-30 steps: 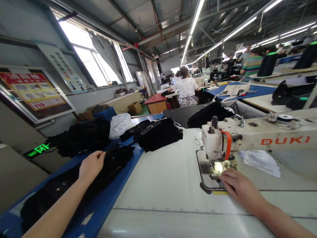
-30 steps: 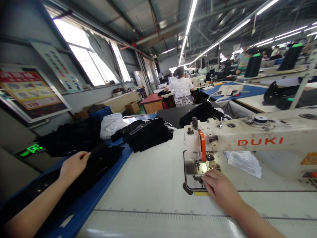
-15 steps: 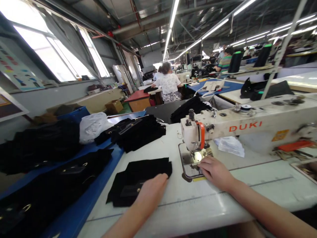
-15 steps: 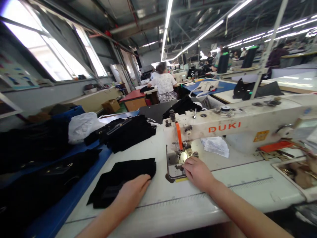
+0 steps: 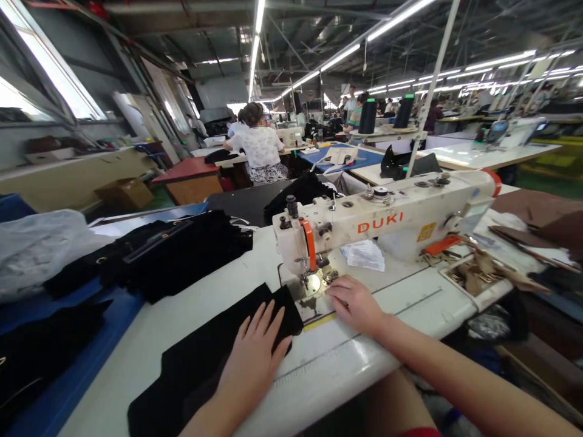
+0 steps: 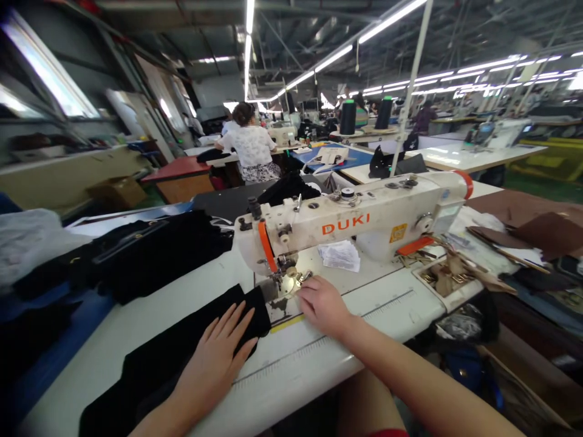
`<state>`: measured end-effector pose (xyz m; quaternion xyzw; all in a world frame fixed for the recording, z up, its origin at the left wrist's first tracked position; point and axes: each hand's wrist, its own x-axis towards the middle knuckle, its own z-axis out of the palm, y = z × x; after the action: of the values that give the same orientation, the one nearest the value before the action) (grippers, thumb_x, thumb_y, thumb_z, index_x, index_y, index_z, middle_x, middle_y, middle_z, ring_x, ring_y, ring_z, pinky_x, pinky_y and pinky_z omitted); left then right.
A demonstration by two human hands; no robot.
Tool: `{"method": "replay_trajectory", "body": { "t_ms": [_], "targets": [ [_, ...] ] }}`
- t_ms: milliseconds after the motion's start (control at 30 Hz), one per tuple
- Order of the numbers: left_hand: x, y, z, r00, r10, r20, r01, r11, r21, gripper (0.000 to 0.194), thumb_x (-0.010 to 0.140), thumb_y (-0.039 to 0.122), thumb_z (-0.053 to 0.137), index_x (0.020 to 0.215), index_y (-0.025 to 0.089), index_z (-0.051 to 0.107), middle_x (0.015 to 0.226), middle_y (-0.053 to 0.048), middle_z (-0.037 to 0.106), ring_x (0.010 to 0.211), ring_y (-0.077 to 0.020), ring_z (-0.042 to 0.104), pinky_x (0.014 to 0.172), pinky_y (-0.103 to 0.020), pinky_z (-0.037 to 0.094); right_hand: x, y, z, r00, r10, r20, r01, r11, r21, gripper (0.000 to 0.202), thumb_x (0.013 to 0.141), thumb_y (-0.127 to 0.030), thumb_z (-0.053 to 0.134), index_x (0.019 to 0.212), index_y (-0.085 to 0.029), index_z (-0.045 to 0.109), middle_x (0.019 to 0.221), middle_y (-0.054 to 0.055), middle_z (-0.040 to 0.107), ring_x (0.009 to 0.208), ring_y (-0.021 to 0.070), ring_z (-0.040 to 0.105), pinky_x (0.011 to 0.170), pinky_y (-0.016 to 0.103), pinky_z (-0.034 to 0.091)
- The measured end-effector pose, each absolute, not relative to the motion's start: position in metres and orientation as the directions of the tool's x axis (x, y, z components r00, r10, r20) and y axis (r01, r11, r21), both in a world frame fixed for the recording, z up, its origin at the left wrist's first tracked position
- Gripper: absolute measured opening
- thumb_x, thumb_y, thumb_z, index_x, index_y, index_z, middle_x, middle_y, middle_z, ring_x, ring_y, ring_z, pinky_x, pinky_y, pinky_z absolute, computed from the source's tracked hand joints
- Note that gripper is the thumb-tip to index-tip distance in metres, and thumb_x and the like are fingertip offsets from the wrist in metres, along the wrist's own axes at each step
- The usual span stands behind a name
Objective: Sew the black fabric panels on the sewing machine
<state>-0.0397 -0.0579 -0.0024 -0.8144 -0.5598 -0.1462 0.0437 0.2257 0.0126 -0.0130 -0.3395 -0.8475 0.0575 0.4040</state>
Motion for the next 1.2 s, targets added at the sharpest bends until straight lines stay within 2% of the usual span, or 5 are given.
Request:
{"method": "replay_trajectory", "body": {
  "t_ms": [200, 300, 467, 800, 1200],
  "targets": [
    [-0.036, -0.059, -0.01, 0.579, 0.787, 0.21, 0.806, -0.591, -0.008, 0.055, 0.094, 0.046, 0.045, 0.146, 0.03, 0.037, 0.15, -0.004, 0.043, 0.136, -0.0247, 0.042, 0.109, -0.046, 0.037, 0.288, 0.038, -0.012, -0.226, 0.778, 0.586, 0.792, 0.497, -0.355, 0.024, 0.089, -0.011, 0.05, 0.098, -0.016, 0.071, 0.096, 0.01, 0.068, 0.092, 0.0227, 0.06, 0.084, 0.035, 0.049],
    [-0.036, -0.053, -0.01, 0.574, 0.792, 0.206, 0.809, -0.587, 0.003, 0.054, 0.094, 0.048, 0.045, 0.145, 0.03, 0.04, 0.15, -0.005, 0.043, 0.136, -0.0252, 0.042, 0.11, -0.046, 0.036, 0.311, 0.046, -0.002, -0.182, 0.895, 0.407, 0.906, 0.313, -0.284, 0.018, 0.089, -0.015, 0.056, 0.096, -0.016, 0.072, 0.097, 0.009, 0.069, 0.095, 0.0232, 0.059, 0.085, 0.033, 0.047],
    [-0.038, -0.04, -0.01, 0.542, 0.821, 0.18, 0.834, -0.552, 0.007, 0.053, 0.094, 0.05, 0.044, 0.142, 0.028, 0.044, 0.149, -0.006, 0.044, 0.136, -0.0261, 0.042, 0.11, -0.048, 0.036, 0.311, 0.052, 0.01, -0.196, 0.951, 0.24, 0.954, 0.241, -0.177, 0.016, 0.09, -0.017, 0.057, 0.085, -0.016, 0.072, 0.092, 0.009, 0.069, 0.092, 0.0223, 0.06, 0.081, 0.029, 0.044],
    [-0.039, -0.034, -0.009, 0.541, 0.821, 0.182, 0.829, -0.557, 0.049, 0.055, 0.093, 0.05, 0.045, 0.143, 0.028, 0.044, 0.148, -0.006, 0.046, 0.136, -0.0259, 0.042, 0.111, -0.049, 0.035, 0.31, 0.059, 0.006, -0.135, 0.931, 0.34, 0.942, 0.227, -0.247, 0.016, 0.091, -0.02, 0.058, 0.086, -0.017, 0.074, 0.091, 0.008, 0.072, 0.089, 0.022, 0.062, 0.08, 0.03, 0.046],
    [-0.028, -0.048, 0.005, 0.556, 0.724, 0.408, 0.798, -0.602, -0.018, 0.049, 0.094, 0.039, 0.047, 0.138, 0.019, 0.048, 0.143, -0.011, 0.052, 0.132, -0.0255, 0.048, 0.107, -0.046, 0.042, 0.305, 0.051, 0.016, -0.147, 0.87, 0.471, 0.868, 0.342, -0.36, 0.015, 0.088, -0.017, 0.06, 0.082, -0.019, 0.074, 0.086, 0.006, 0.073, 0.083, 0.021, 0.065, 0.077, 0.032, 0.049]
  ]
}}
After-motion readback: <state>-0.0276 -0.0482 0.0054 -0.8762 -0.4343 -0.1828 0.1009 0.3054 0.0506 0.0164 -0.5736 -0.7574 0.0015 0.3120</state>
